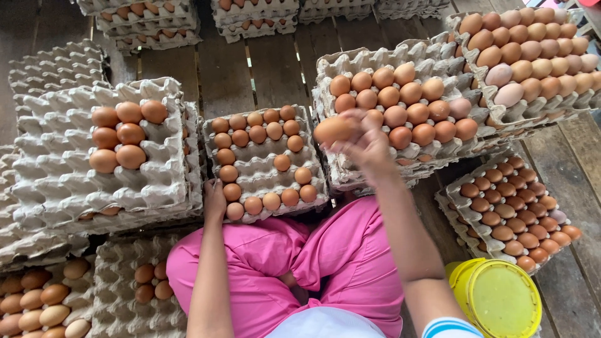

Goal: Sorting and transferring eggs between cardboard trays while sitting on the floor

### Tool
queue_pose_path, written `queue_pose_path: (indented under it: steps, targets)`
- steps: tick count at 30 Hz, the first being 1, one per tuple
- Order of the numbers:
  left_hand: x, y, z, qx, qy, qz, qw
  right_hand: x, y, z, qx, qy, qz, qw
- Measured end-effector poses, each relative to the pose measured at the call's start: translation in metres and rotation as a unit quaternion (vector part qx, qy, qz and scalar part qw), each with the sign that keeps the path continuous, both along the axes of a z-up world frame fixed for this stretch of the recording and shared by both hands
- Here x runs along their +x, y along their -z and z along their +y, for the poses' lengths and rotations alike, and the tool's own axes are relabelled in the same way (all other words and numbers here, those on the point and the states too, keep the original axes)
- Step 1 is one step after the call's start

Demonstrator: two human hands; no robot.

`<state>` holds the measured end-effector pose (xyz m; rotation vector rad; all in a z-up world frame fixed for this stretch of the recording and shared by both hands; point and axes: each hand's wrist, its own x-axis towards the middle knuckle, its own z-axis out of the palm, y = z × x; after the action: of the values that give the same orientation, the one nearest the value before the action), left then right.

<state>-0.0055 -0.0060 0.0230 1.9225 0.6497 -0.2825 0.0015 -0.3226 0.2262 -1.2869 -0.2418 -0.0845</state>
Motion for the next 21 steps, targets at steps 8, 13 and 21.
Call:
queue_pose_path:
  steps: [8,13,21]
  targets:
    - [0.007,0.045,0.011,0.032,-0.024,-0.067,0.997,0.092,-0.018,-0.138,-0.509,0.321,-0.140,0.786]
    - [0.006,0.034,0.008,0.023,-0.031,-0.045,0.998,0.124,0.018,-0.181,-0.666,0.341,-0.015,0.663]
    - [0.004,0.030,0.007,0.013,-0.031,-0.057,0.998,0.134,0.017,-0.172,-0.736,0.304,0.046,0.603]
